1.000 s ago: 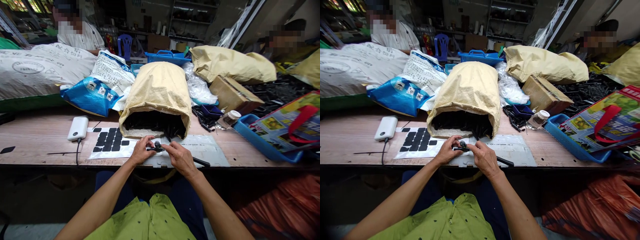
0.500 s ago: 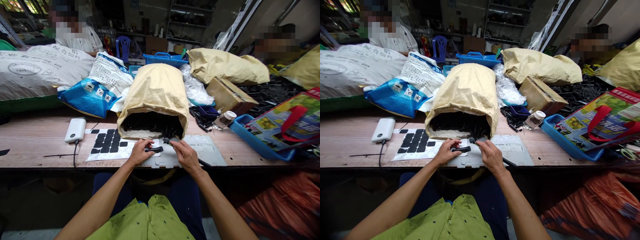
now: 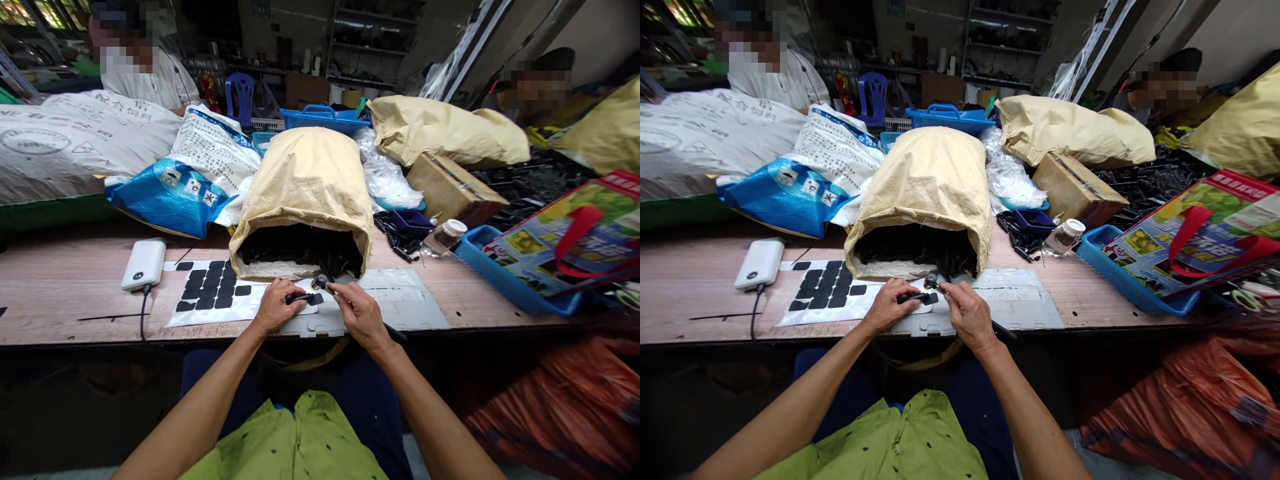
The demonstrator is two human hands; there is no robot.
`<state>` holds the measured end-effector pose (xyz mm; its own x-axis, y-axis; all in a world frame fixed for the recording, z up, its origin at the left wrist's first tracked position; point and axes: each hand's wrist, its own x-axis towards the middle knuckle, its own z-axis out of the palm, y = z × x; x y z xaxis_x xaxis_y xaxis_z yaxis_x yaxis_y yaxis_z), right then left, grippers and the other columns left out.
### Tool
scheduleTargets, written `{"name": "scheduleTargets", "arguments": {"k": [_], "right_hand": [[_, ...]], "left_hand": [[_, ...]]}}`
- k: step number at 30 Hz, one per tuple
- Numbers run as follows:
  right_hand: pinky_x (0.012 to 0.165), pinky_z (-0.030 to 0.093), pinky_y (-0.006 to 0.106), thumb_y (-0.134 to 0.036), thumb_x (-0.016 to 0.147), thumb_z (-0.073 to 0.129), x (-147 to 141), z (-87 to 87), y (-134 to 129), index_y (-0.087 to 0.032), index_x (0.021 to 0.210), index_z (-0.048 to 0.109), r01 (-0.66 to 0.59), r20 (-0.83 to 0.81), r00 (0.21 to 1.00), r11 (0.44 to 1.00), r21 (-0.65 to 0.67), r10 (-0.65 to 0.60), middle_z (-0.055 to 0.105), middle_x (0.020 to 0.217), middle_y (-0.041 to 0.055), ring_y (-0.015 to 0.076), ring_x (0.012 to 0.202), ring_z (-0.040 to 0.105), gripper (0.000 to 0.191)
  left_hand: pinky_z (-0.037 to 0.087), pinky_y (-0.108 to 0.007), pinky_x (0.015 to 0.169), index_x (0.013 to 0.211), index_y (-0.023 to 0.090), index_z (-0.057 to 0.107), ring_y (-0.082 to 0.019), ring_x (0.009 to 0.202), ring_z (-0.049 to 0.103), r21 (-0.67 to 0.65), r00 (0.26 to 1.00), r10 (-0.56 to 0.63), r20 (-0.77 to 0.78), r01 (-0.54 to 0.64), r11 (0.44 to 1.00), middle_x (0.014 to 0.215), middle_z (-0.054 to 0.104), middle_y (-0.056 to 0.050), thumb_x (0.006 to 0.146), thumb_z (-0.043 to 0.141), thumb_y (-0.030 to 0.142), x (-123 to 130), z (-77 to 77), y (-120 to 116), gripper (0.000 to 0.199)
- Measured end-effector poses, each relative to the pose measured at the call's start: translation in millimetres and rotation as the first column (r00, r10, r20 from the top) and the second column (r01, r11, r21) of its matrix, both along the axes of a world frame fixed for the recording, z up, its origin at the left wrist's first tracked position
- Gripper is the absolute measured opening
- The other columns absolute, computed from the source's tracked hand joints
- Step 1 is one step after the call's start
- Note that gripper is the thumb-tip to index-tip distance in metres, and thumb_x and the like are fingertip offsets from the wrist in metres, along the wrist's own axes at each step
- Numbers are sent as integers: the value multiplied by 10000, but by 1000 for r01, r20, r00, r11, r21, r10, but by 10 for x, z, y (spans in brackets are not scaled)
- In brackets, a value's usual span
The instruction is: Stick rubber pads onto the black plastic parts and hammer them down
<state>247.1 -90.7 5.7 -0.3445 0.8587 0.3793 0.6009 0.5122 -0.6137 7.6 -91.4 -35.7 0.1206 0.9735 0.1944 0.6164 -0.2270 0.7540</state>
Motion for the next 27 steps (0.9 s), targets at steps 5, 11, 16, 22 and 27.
{"name": "scheduleTargets", "arguments": {"k": [5,11,16,22,27], "right_hand": [[837,508,294,-258,1027,458,-73,-41,-47,-276,1272,663,14,61,998,1000,-26,-12,669,1002,43,179,937,649,321],[838,516,296,-235,1015,466,-34,-159,-99,-279,1269,664,2,102,995,998,-64,4,676,1015,41,181,946,651,324],[834,518,286,-238,1013,476,-60,42,-63,-286,1248,685,13,106,994,999,-45,-8,677,992,36,174,926,657,318],[864,535,278,-227,1017,459,-179,144,-116,-297,1309,663,43,16,999,996,73,-45,676,1017,59,175,933,651,363],[765,534,239,-203,999,479,-175,13,-193,-319,1265,689,14,202,979,1000,26,-19,662,925,37,161,851,649,359]], "left_hand": [[417,-374,893,945,252,763,-233,963,558,-20,1000,-6,-27,6,1000,952,716,-6,755,801,202,7,24,0,200],[415,-375,889,955,255,747,-237,975,562,-29,999,-2,-36,1,1000,978,729,-1,746,792,190,20,29,1,223],[417,-382,887,928,257,764,-246,978,556,-31,999,-1,-44,0,1000,939,721,-11,742,791,198,19,26,1,196],[416,-394,881,889,258,760,-249,955,558,-17,999,-2,-33,2,1000,918,721,-10,732,799,199,17,-5,16,172],[413,-397,877,868,260,761,-248,943,556,-9,999,5,-37,-5,1000,906,712,-14,728,810,205,22,-16,12,158]]}}
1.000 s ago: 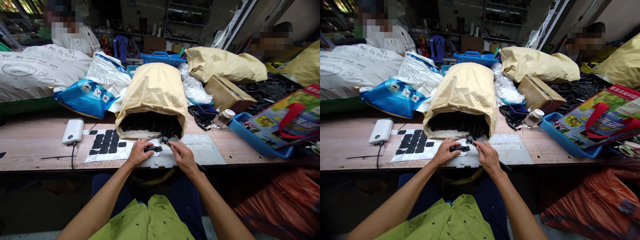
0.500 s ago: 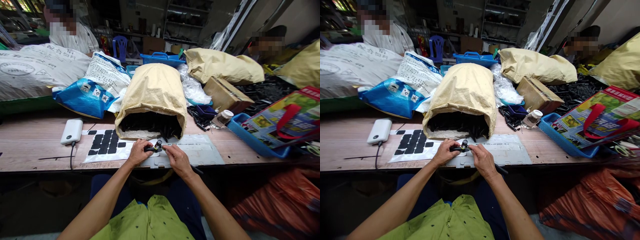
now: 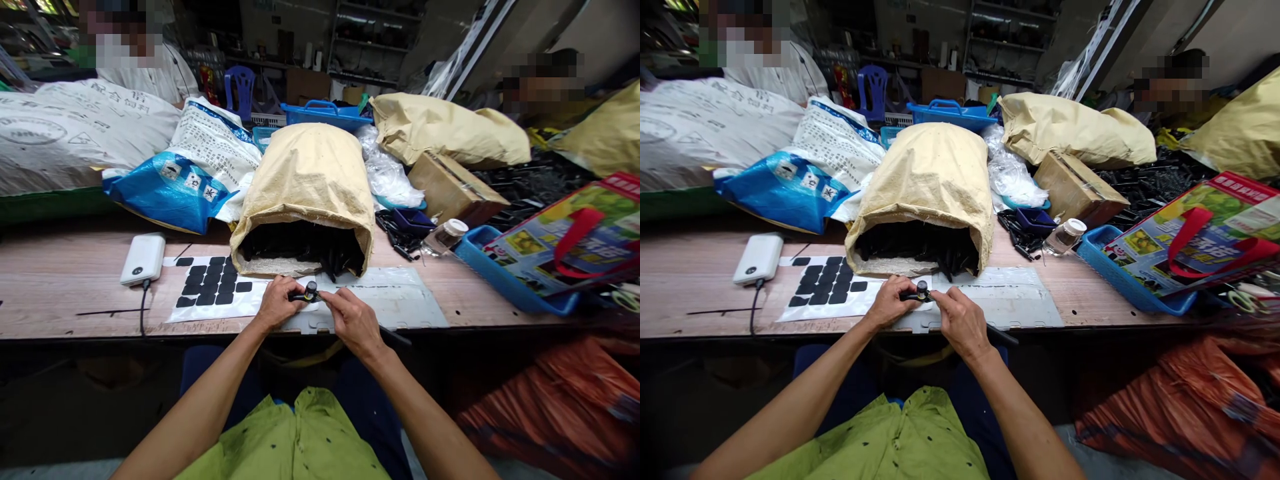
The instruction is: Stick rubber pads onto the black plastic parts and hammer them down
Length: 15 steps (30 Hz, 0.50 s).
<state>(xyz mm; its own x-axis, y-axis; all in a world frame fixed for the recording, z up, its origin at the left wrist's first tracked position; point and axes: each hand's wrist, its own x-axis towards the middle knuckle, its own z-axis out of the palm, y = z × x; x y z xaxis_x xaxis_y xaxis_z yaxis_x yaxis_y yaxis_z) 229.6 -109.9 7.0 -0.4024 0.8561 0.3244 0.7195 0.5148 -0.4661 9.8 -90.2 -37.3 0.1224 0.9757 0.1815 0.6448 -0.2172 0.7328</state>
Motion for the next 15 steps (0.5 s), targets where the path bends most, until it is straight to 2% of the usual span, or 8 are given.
{"name": "scheduleTargets", "arguments": {"k": [7,15], "right_hand": [[874,538,286,-254,1010,481,144,196,119,-285,1254,699,114,-181,978,993,28,-107,687,982,49,181,919,663,328],[899,541,300,-248,1010,482,177,86,45,-292,1259,690,98,-206,974,995,-3,-96,697,1020,48,183,941,670,327]], "left_hand": [[448,-376,868,938,253,797,-228,955,585,17,999,6,50,-7,1000,947,619,-31,745,791,225,-16,-11,2,196],[418,-401,889,983,279,808,-244,974,573,21,999,-31,-17,31,999,946,661,-36,811,750,274,-32,-51,7,181]]}}
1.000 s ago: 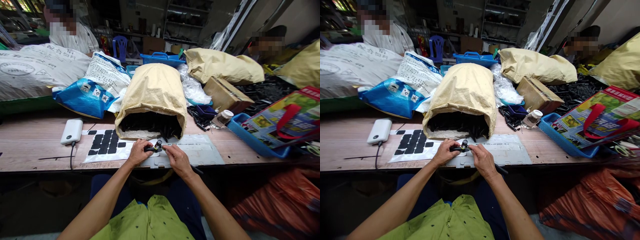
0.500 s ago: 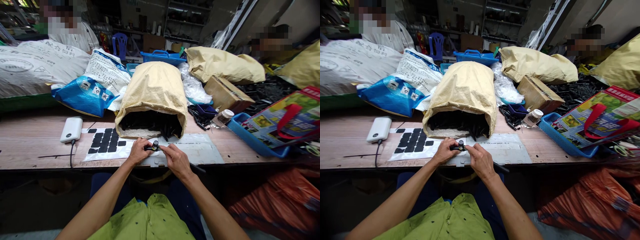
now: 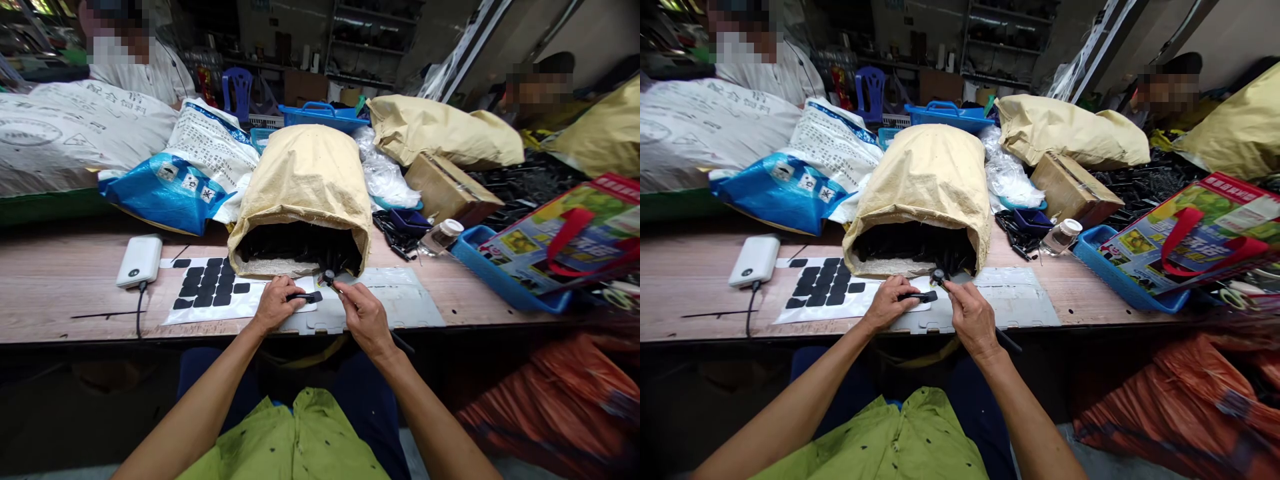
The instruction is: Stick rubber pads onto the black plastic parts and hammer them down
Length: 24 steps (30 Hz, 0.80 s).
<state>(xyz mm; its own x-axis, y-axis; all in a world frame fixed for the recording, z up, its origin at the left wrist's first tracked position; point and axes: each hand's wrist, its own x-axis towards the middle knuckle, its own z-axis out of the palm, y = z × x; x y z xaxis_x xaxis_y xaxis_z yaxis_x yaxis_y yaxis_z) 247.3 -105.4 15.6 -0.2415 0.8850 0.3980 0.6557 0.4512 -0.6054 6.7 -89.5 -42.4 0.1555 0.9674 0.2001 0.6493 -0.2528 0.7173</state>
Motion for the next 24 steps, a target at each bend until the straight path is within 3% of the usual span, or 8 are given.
{"name": "scheduleTargets", "arguments": {"k": [7,14,17,21,24], "right_hand": [[873,543,298,-262,1026,456,-61,-75,-57,-301,1290,669,-6,49,999,1000,-18,7,684,1000,44,182,939,670,342],[912,542,313,-230,1025,454,-181,164,-141,-309,1338,650,12,-46,999,993,119,-7,668,1036,66,192,976,659,378],[901,538,319,-180,1014,438,-218,52,-212,-305,1379,624,34,-8,999,986,161,-34,658,1029,78,199,971,646,428],[780,536,276,-156,1002,425,-223,-200,-253,-297,1344,652,-13,165,986,998,59,3,641,928,63,182,847,634,434],[829,530,279,-202,1017,437,-170,-200,-196,-292,1331,656,69,78,994,995,66,-74,651,962,60,181,894,646,393]], "left_hand": [[386,-388,863,975,276,769,-247,954,565,19,1000,-19,-12,20,1000,951,704,-26,843,722,280,6,27,-16,140],[398,-389,879,946,258,753,-250,958,578,29,1000,-10,7,10,1000,945,697,-36,879,684,295,13,29,-8,102],[399,-388,878,952,254,758,-248,962,579,29,1000,0,0,0,1000,950,698,-35,876,686,276,23,16,-5,107],[403,-381,855,932,250,761,-236,932,573,48,1000,18,-7,-18,999,932,688,-36,880,683,258,41,19,-9,94],[409,-385,873,934,247,752,-234,939,576,37,1000,1,13,-1,999,918,682,-33,894,660,263,28,30,-10,101]]}}
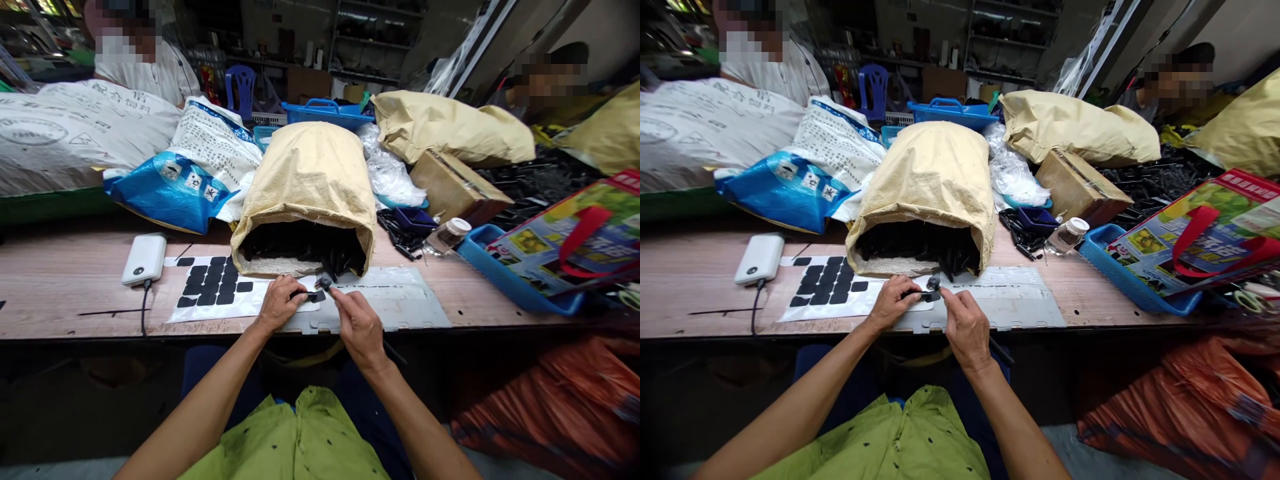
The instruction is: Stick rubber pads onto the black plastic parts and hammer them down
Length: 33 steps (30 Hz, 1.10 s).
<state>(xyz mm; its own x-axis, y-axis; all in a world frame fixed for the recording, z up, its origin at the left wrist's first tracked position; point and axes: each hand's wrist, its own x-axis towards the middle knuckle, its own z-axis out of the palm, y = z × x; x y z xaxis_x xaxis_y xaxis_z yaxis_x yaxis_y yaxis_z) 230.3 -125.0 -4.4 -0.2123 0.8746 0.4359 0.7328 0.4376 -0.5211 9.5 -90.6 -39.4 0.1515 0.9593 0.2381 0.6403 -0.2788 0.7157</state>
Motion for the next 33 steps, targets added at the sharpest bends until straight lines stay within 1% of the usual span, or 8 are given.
{"name": "scheduleTargets", "arguments": {"k": [4,9,16,22,25,28,31,33], "right_hand": [[855,522,294,-248,1029,448,176,66,118,-307,1308,667,58,-32,998,996,62,-56,660,966,53,187,927,655,359],[812,508,297,-222,1024,462,440,-109,220,-285,1269,684,-86,94,992,994,69,79,658,953,53,183,907,626,337],[792,439,309,-227,1004,528,657,-239,500,-275,1184,727,-317,317,906,946,71,280,656,948,50,170,870,567,273],[859,440,327,-221,981,560,715,-282,612,-255,1165,726,-282,275,928,955,86,250,642,961,55,194,936,545,250],[880,437,339,-216,966,580,697,-287,586,-256,1162,722,-251,261,940,963,95,219,639,967,55,205,954,532,245],[861,428,339,-219,959,593,683,-289,568,-259,1147,721,-233,264,943,968,91,202,638,960,52,201,923,528,231],[859,416,345,-231,957,600,682,-299,569,-259,1128,719,-215,266,946,973,80,187,637,964,51,205,926,524,210],[863,413,346,-235,954,605,684,-307,573,-258,1124,717,-209,261,948,975,73,184,636,969,51,206,930,522,205]], "left_hand": [[444,-361,891,976,227,710,-211,948,588,-7,980,4,199,-3,1000,960,659,-34,932,595,294,-63,-18,7,141],[461,-342,944,1059,211,675,-198,1015,608,-58,877,87,472,-68,996,1055,661,-47,934,600,313,-116,-81,23,177],[454,-341,917,1031,223,690,-201,994,599,-88,885,136,445,-108,990,1044,664,-39,871,670,298,-113,-93,-4,178],[460,-362,937,1041,223,669,-204,963,594,-59,908,135,396,-122,991,1018,661,-39,867,677,272,-102,-23,-3,181],[462,-380,953,1004,222,676,-225,1013,593,42,946,20,322,-36,998,1021,666,-55,919,639,280,-28,147,-210,110],[485,-358,943,1091,230,669,-223,1045,614,70,936,-231,266,220,973,1065,679,-77,980,568,266,76,214,-649,155],[503,-323,898,1131,259,691,-210,988,651,-64,913,-377,158,390,919,1063,707,-72,993,547,297,151,-25,-1079,203],[507,-326,899,1130,268,712,-224,1000,670,-268,975,-212,69,223,937,1066,728,-69,996,526,355,168,-316,-1208,245]]}}
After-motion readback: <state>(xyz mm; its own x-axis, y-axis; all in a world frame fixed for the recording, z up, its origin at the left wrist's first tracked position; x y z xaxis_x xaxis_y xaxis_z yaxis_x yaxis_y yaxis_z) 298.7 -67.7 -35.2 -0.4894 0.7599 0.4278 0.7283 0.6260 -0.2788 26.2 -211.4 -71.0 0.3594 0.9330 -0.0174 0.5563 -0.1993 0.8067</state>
